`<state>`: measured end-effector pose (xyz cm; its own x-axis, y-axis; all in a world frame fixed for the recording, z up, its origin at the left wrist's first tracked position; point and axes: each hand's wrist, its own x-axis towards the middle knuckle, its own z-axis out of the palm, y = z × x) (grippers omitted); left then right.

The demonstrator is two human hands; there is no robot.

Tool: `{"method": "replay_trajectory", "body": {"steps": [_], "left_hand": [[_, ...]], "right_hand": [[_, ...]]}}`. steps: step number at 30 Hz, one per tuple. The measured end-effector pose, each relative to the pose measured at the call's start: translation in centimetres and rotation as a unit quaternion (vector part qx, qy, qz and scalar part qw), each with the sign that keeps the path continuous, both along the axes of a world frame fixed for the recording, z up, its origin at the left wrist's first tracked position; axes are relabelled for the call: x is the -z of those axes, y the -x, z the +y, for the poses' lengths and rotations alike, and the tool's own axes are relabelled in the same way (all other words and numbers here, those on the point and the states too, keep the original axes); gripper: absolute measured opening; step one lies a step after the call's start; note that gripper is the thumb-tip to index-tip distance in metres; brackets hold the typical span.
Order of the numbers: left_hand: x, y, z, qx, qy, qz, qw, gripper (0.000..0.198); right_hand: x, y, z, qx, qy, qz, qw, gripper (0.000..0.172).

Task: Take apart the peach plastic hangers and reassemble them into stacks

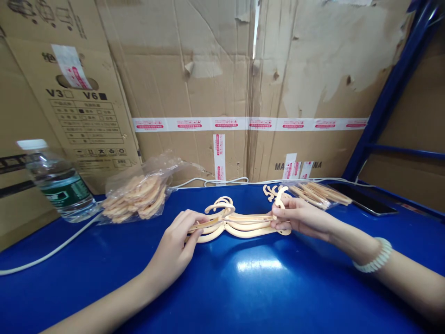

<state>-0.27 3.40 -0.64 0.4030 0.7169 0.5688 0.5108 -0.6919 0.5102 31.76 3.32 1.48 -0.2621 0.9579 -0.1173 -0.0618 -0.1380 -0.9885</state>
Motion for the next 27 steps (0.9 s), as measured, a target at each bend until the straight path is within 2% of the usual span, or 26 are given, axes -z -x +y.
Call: {"method": "replay_trajectory", "body": {"steps": [6,11,20,23,27], "left_hand": [[-0.2,-0.1,-0.2,0.008,-0.004,0.004,1.000,0.023],[0.0,0.1,0.0,0.006,-0.015,0.007,1.000,0.019],[-0.2,-0.2,-0.4,0.015,0.028,-0.002,0.999,0.024],[-0.4,-0.3,-0.6,0.018,0.031,-0.007,0.999,0.023],[-0.5,-0.3,-0.5,-0.002,0.006,-0.014,1.000,0.018]], "right_hand": [[0.0,0.2,-0.1,0.012,-0.023,-0.036,0.999,0.039],[0.2,0.7,-0.3,0.056,-0.098,-0.069,0.991,0.044],[-0.2,1.4,-0.7,0.115,-0.167,-0.113,0.973,0.046],[-0.1,1.5,-0.7,0.122,-0.182,-0.107,0.970,0.045],[0.1,1.5,-0.6,0.115,-0.187,-0.049,0.974,0.041]]}}
